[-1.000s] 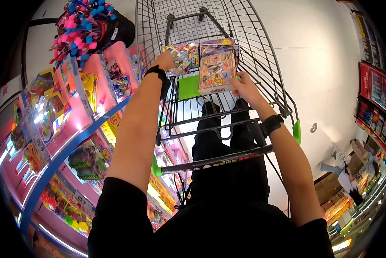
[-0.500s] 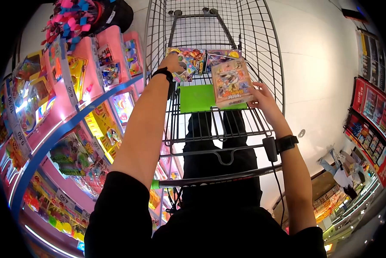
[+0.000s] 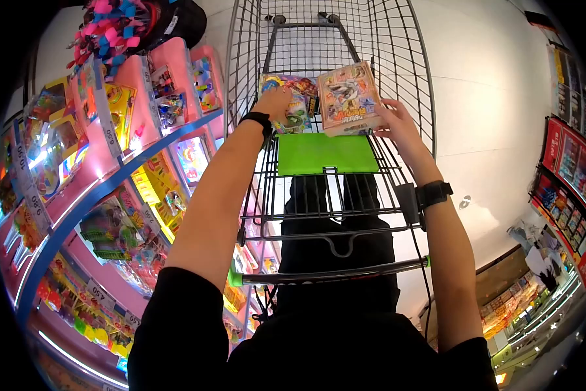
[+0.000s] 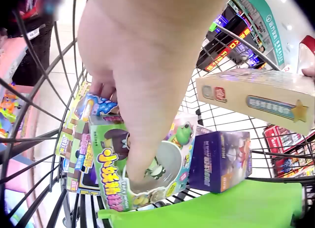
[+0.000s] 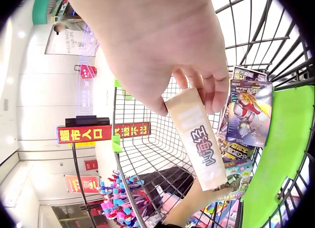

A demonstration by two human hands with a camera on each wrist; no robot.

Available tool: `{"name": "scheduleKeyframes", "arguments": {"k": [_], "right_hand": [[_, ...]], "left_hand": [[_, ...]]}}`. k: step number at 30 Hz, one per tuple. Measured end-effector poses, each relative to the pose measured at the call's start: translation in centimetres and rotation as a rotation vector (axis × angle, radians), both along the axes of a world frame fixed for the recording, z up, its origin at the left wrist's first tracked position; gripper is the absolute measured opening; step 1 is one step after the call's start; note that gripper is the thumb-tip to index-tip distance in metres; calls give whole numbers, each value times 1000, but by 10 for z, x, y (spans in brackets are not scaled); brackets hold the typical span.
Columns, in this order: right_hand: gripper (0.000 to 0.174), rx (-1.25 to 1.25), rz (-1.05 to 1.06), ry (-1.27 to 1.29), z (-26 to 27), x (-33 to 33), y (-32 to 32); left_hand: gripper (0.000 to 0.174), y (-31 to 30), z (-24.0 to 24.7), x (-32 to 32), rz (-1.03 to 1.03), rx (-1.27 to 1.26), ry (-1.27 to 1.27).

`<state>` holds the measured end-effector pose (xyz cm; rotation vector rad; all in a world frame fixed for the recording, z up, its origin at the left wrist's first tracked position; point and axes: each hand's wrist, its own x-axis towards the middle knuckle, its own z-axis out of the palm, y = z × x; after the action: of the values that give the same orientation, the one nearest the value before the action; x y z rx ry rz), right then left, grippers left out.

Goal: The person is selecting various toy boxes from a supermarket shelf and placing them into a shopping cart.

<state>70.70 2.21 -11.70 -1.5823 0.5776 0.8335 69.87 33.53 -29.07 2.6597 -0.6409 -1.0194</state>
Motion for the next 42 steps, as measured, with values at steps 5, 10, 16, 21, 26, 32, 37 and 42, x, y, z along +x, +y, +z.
{"name": "scheduleKeyframes", "arguments": {"k": [5,10,16,21,26,32,37,42], "right_hand": [[57,-117,179,-213,-25,32,1],[57,-228,536,-365,-62,63,52],[45,-247,970,-430,-118,55,109],[49,-196,767,-501,-129,39,115],[33,-142,640,-423,-146,27,66],[25,-165,542,-271,-78,-2,-8],[28,-35,453,-161,-41,-28,-38],[32,-97,457,-140,-10,-36,-35]], "left_hand": [[74,-8,58,-14,4,21,-84],[73,3,142,-24,95,-64,-43],[77,17,185,-44,140,-62,-12],[78,15,184,-54,173,-41,62],[78,10,177,-51,182,-75,36],[87,7,126,-14,121,-32,98],[92,-1,57,42,93,53,247],[90,-4,18,31,199,98,0]]}}
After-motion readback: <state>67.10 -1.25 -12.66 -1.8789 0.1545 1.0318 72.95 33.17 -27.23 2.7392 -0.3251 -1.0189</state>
